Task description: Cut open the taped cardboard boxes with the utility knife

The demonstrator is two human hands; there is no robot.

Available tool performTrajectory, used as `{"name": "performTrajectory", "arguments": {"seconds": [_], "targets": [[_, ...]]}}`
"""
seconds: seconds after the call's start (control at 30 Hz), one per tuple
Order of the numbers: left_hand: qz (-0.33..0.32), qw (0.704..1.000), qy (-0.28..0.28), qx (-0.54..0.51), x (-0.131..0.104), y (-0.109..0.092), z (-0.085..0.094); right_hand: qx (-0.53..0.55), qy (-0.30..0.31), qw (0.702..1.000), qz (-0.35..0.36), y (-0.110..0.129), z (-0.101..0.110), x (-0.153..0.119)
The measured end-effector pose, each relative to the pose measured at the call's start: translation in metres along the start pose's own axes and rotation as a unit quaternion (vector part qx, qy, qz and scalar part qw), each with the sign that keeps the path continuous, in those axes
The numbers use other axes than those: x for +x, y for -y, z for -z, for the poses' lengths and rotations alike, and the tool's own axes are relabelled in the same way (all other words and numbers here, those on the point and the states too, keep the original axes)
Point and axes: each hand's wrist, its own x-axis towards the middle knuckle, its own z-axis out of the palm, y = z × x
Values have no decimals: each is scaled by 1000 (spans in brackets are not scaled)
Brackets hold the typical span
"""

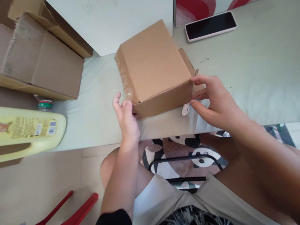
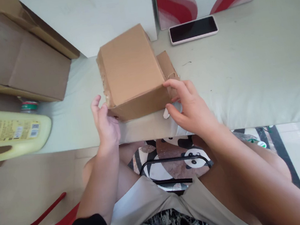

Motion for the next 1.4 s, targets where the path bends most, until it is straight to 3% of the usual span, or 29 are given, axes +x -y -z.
{"name": "performTrajectory", "arguments": {"seconds": [0.07, 0.27, 0.5, 0.6, 0.8, 0.87, 0.93, 1.07, 1.27, 1.4], "targets": [[-4, 1000, -4, -14, 1, -1, -2, -1, -3, 1000, 7, -1, -1, 0], [-20, 997, 67, -20, 2, -4, -2, -2, -11, 1000, 2, -15, -5, 1], [-26, 998, 53, -21, 4, -1, 5, -20, -33, 999, 23, -34, 1, 10], [-25, 998, 51, -30, 4, -3, 6, -28, -33, 999, 27, -33, 4, 11], [-29, 998, 41, -27, 2, -12, 6, -40, -103, 994, -25, -15, 7, 9], [-22, 999, 31, -26, 2, -14, 6, -9, -101, 995, -24, -10, 8, 9], [-21, 999, 22, -23, 3, -15, 7, 65, -57, 996, -19, -7, 10, 9], [-41, 999, 4, -29, 6, -16, 8, 252, 33, 965, -60, -7, 13, 10], [-57, 998, -1, -32, 4, -10, 8, 208, -31, 974, -88, -6, 12, 9], [-114, 992, 47, 8, -3, -3, 8, 222, -63, 969, -93, -3, 8, 6]]}}
